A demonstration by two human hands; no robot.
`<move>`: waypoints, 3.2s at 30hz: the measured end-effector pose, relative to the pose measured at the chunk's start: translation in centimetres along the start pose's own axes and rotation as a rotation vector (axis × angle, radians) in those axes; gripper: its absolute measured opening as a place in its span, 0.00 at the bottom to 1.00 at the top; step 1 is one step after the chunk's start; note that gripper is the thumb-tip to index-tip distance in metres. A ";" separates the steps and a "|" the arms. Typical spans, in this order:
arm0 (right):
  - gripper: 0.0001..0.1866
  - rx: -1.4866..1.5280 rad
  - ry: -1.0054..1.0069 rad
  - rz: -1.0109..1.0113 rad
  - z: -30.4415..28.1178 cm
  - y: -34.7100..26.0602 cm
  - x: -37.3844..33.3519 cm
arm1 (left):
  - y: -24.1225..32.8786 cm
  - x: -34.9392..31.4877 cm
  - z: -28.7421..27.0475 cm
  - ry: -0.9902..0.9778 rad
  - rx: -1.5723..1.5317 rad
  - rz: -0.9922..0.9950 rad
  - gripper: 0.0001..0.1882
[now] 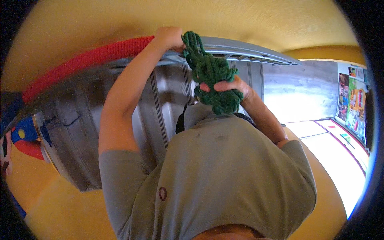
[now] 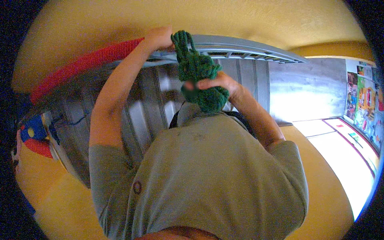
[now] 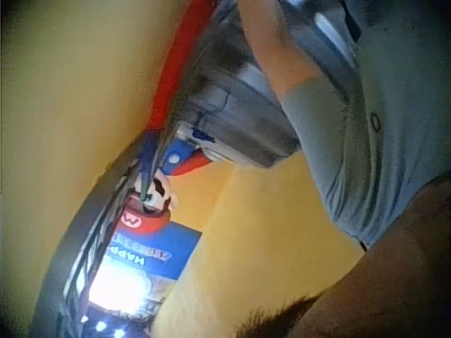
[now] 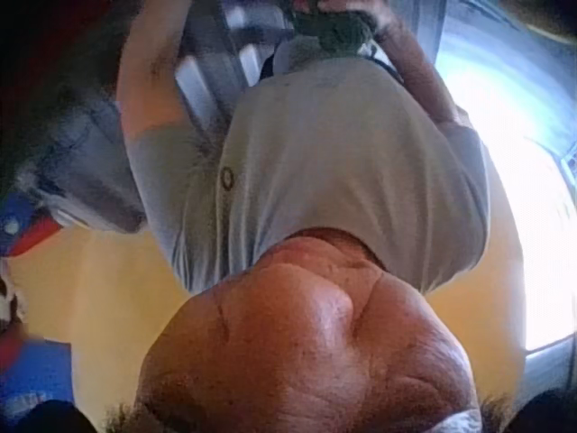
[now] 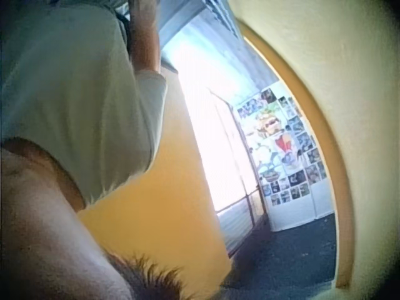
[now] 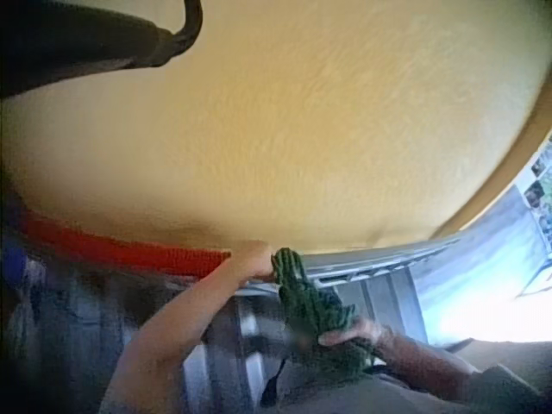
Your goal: The person ties a green rope around a metal railing that is already partially wrapped in red rope. They secure the rope by looping and knotting it around the railing structure, working with both hands to tighten and adjust the knot.
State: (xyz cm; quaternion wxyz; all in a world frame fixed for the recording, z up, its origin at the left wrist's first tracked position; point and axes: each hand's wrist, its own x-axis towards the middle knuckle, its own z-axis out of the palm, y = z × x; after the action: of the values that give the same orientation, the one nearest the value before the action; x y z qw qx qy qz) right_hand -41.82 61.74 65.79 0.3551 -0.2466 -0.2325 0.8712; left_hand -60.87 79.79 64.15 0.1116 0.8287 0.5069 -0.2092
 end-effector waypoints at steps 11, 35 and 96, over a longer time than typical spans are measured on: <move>0.31 0.230 -0.160 0.057 0.3 -1.8 0.1 | -0.3 -8.4 1.3 0.433 -0.298 0.668 0.19; 0.26 -0.542 -0.046 -0.078 1.0 1.4 -2.0 | 5.5 -8.6 4.1 0.776 -0.639 0.400 0.18; 0.28 -1.507 0.522 0.479 -4.9 -8.9 15.9 | 10.0 -12.0 13.5 0.801 -2.134 -0.236 0.12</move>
State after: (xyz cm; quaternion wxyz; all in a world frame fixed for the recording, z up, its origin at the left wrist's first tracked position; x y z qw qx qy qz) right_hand -44.35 80.21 63.05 -0.0577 -0.6551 -0.6049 0.4490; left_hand -59.90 60.29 57.42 0.5679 0.2661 0.4999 0.5973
